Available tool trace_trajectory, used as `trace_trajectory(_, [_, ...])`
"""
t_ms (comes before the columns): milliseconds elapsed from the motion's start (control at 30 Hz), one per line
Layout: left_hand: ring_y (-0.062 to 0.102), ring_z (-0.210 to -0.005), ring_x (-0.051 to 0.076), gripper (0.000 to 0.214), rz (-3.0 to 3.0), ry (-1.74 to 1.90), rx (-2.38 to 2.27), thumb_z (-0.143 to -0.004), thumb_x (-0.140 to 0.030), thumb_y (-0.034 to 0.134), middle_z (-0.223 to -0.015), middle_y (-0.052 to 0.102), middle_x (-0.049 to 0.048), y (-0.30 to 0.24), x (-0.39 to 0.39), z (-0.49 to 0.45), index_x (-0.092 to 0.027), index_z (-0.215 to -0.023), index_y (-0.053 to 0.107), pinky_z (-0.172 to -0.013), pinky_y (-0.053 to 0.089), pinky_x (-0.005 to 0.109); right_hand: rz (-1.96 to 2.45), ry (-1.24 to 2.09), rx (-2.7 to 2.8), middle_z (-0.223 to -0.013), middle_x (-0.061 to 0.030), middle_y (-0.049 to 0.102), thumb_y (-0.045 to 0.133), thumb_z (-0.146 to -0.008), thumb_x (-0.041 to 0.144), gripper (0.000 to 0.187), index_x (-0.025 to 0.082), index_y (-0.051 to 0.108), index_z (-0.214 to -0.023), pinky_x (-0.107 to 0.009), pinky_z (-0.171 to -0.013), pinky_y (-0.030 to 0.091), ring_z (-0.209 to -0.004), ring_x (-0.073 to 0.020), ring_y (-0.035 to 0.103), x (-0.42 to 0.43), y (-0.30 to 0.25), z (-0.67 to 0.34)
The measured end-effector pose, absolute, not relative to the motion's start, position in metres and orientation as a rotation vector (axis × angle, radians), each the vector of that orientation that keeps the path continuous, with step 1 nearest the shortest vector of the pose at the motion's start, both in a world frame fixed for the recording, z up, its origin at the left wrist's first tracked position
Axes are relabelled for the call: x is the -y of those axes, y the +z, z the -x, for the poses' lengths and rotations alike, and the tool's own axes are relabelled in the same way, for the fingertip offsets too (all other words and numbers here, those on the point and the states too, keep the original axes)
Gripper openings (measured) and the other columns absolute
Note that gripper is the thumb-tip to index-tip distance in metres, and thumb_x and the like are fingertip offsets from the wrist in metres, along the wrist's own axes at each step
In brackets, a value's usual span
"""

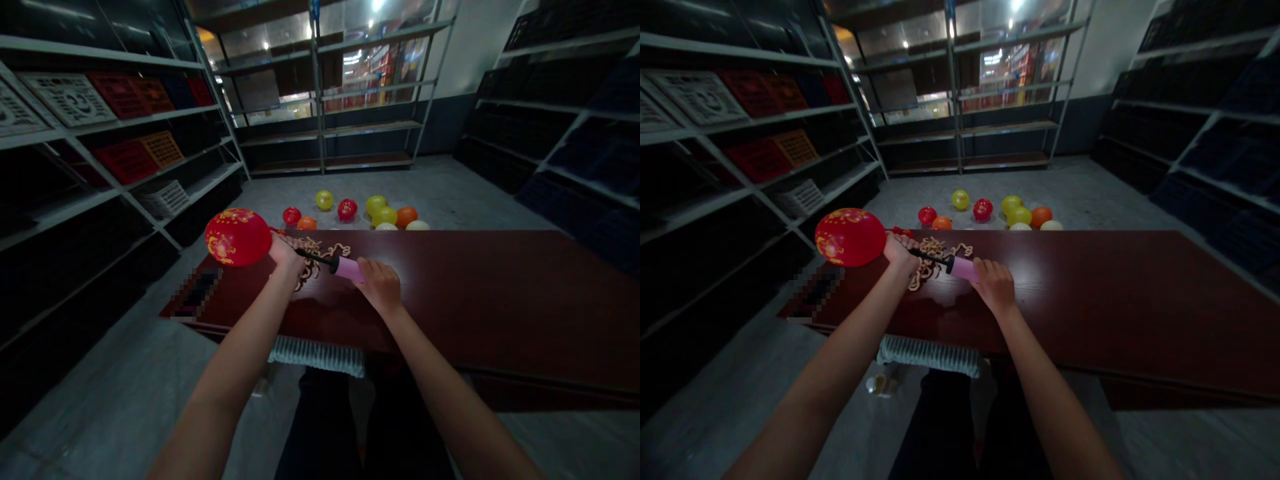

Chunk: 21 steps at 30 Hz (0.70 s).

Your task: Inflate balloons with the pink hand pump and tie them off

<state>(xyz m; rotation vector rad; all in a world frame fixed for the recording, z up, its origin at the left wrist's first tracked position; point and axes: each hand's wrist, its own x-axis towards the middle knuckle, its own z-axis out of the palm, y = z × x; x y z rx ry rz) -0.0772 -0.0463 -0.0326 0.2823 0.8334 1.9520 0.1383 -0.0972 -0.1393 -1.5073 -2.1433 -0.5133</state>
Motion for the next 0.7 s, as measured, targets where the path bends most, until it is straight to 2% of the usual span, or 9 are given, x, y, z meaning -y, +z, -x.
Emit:
trace_trajectory(100, [0.022, -0.038, 0.007, 0.041, -0.172, 1.989, -0.829, -0.100, -0.017, 0.041, -0.046, 0.023, -0.0075, -0.019, 0.047, 0.097, -0.021, -0.064, 0.022, -0.046, 0.021, 0.026, 1.471, -0.547, 2.121, -0.094, -0.0062, 0.071, 0.067, -0.090, 0.028, 0.031, 0.019, 0.065, -0.120, -0.034, -0.075, 0.037, -0.086, -0.0240, 0.060, 0.095, -0.143, -0.139])
trace_trajectory(333, [0.023, -0.037, 0.006, 0.045, -0.185, 2.048, -0.858, -0.101, -0.019, 0.046, -0.046, 0.024, -0.0080, -0.010, 0.045, 0.093, -0.020, -0.063, 0.023, -0.046, 0.023, 0.025, 1.477, -0.459, 2.101, -0.098, -0.0099, 0.073, 0.063, -0.091, 0.026, 0.030, 0.023, 0.067, -0.121, -0.035, -0.077, 0.041, -0.089, -0.0275, 0.064, 0.090, -0.148, -0.143])
trace_trajectory(700, [0.024, -0.036, 0.008, 0.051, -0.305, 1.989, -0.803, -0.104, -0.039, 0.047, -0.047, 0.024, -0.0059, -0.075, 0.019, 0.007, -0.022, -0.062, 0.024, -0.043, 0.022, 0.026, 1.663, -0.425, 2.025, -0.097, -0.0088, 0.070, 0.065, -0.092, 0.032, 0.031, 0.022, 0.065, -0.121, -0.034, -0.073, 0.038, -0.087, -0.0265, 0.062, 0.090, -0.144, -0.141])
